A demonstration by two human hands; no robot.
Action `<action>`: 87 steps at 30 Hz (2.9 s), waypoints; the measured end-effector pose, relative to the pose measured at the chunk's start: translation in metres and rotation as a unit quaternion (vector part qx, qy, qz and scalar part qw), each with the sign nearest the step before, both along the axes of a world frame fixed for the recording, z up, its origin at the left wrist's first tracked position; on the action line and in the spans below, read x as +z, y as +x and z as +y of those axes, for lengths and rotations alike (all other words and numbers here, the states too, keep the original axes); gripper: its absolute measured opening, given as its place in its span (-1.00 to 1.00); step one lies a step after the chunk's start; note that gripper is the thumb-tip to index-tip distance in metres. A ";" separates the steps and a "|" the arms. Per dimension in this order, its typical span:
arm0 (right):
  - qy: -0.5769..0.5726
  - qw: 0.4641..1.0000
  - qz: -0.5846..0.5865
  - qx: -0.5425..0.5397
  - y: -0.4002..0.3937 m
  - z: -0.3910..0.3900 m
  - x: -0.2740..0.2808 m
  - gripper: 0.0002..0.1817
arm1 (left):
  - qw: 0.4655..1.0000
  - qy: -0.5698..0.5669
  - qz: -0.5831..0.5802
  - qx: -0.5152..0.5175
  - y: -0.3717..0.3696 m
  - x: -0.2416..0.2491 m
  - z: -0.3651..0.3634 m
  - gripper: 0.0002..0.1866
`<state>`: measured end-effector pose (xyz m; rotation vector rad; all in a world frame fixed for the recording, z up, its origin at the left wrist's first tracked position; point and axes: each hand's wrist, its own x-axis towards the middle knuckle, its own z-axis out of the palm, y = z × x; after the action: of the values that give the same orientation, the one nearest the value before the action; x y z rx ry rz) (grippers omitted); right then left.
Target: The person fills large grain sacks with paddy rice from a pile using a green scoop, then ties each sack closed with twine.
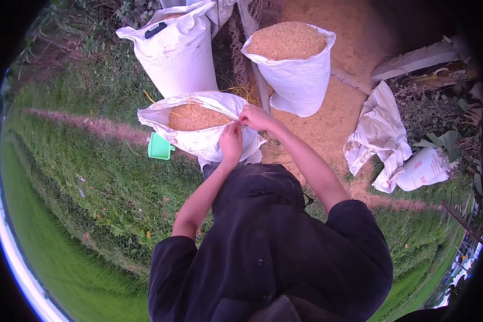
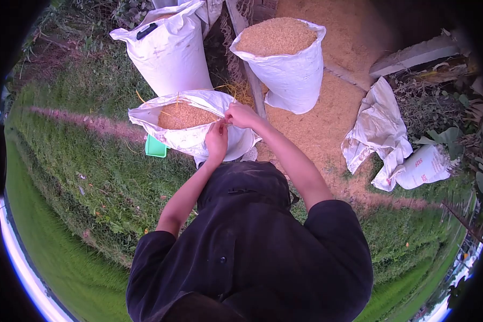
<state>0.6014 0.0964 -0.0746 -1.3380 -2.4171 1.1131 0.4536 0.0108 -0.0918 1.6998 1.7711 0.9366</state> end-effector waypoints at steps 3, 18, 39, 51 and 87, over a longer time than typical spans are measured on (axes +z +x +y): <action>0.012 0.999 -0.049 -0.004 -0.003 -0.006 0.008 -0.89 | 0.999 0.013 0.046 0.005 0.003 -0.001 0.002 -0.82; 0.245 0.945 -0.013 -0.217 -0.009 -0.080 -0.002 -0.83 | 0.925 -0.303 -0.230 0.024 -0.004 -0.055 0.017 -0.76; 0.147 0.875 -0.012 -0.461 -0.050 -0.098 -0.023 -0.85 | 0.985 -0.050 0.015 -0.167 -0.022 -0.017 0.016 -0.86; 0.199 0.940 -0.104 -0.256 -0.065 -0.161 0.006 -0.83 | 0.930 0.065 0.123 -0.341 -0.034 -0.003 0.042 -0.91; -0.318 0.625 0.400 -0.589 -0.066 0.003 0.030 -0.69 | 0.879 0.028 0.077 -0.469 -0.046 -0.017 0.094 -0.73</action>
<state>0.5356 0.0990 -0.0445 -1.5658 -0.2243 1.5359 0.4071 0.1046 -0.1089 2.3413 0.7615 0.4042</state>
